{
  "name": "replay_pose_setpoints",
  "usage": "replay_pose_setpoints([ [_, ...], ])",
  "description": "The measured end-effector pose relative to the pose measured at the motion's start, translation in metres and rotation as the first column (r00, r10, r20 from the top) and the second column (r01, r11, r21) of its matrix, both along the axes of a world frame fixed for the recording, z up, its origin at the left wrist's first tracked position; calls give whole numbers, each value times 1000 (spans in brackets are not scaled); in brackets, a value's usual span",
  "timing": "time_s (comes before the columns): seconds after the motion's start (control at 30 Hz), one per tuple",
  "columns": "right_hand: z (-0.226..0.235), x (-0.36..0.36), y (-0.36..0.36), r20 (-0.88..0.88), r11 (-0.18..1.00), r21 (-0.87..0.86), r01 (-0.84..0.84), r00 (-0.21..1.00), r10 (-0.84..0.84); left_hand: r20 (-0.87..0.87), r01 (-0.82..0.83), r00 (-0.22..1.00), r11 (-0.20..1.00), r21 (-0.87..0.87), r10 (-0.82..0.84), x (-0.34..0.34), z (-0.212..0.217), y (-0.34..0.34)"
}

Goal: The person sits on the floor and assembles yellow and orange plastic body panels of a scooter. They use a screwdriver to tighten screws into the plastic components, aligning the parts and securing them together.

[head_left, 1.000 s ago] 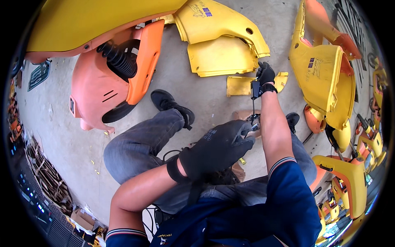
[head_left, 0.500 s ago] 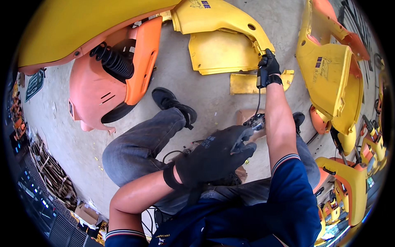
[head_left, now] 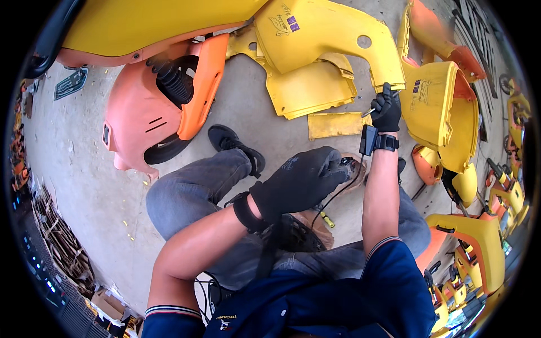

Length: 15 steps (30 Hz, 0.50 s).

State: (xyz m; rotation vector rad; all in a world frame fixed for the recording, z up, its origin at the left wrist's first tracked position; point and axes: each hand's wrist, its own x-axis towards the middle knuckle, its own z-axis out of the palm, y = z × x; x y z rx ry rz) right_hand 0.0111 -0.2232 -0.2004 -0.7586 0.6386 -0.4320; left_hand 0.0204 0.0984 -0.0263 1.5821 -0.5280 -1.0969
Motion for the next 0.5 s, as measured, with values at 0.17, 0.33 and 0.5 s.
replay_pose_setpoints([
  [0.17, 71, -36, -6, -55, 966, -250, 65, 995, -81, 180, 30, 983, 1000, -10, -27, -6, 1, -4],
  [0.33, 108, -70, -3, -95, 907, -410, 96, 985, -147, 263, 14, 965, 999, -50, 0, -13, 11, -6],
  [0.5, 142, -75, 17, -33, 885, -461, 69, 995, -95, 293, -2, 956, 1000, -14, 6, -8, 16, -3],
])
